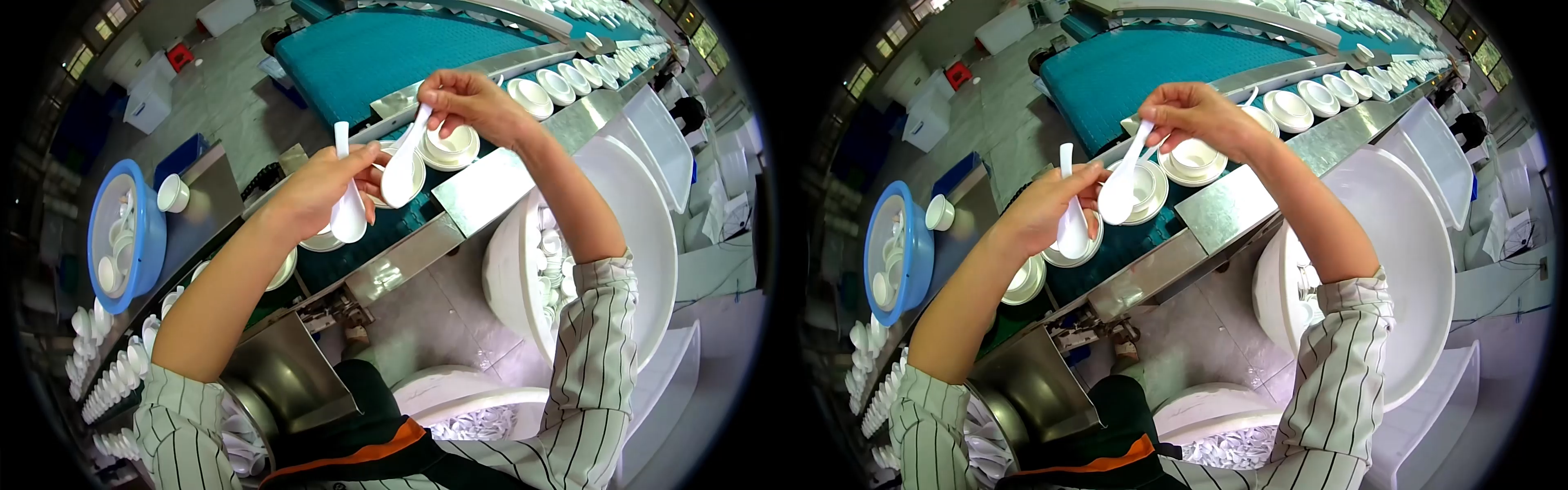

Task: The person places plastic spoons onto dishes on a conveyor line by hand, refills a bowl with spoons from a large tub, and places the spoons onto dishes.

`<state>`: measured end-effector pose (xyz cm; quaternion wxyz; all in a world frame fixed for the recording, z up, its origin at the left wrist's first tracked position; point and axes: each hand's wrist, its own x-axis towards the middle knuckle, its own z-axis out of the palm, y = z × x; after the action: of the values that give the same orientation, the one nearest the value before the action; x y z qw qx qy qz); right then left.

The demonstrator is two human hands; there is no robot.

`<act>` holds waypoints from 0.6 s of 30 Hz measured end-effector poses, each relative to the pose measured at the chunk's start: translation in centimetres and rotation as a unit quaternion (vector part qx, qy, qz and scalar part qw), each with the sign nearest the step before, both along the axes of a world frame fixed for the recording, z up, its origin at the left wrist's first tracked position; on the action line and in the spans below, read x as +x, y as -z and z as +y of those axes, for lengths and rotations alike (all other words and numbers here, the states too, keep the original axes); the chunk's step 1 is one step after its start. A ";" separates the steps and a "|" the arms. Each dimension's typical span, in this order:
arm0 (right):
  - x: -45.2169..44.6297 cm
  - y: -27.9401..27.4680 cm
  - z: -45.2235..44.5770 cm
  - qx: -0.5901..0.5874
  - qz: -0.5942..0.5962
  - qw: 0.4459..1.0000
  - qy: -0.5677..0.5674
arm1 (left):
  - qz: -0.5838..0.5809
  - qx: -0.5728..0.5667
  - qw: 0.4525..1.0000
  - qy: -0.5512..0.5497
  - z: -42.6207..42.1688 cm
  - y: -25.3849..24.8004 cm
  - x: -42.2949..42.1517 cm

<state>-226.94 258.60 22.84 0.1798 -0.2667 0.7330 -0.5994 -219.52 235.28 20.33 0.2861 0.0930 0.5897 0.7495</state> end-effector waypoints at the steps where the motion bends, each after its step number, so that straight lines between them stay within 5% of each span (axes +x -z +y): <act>1: -1.1 0.0 0.8 -0.008 0.041 0.999 0.018 | 0.013 -0.043 0.999 -0.002 -0.2 -0.3 0.3; 7: -10.3 -2.6 10.8 0.004 0.146 0.962 0.232 | -0.045 -0.121 0.991 -0.043 -5.7 -2.0 4.0; 13: -14.5 -0.4 16.1 0.188 0.251 0.855 0.413 | -0.074 -0.164 0.974 -0.136 -12.9 -2.7 9.3; 18: -17.1 1.7 19.8 0.154 0.167 0.873 0.431 | -0.072 -0.202 0.947 -0.241 -17.9 -2.5 14.0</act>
<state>-244.04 278.43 21.11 -0.1828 0.0105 0.8774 -0.4434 -205.47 217.40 22.86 0.1512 -0.1656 0.7117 0.6658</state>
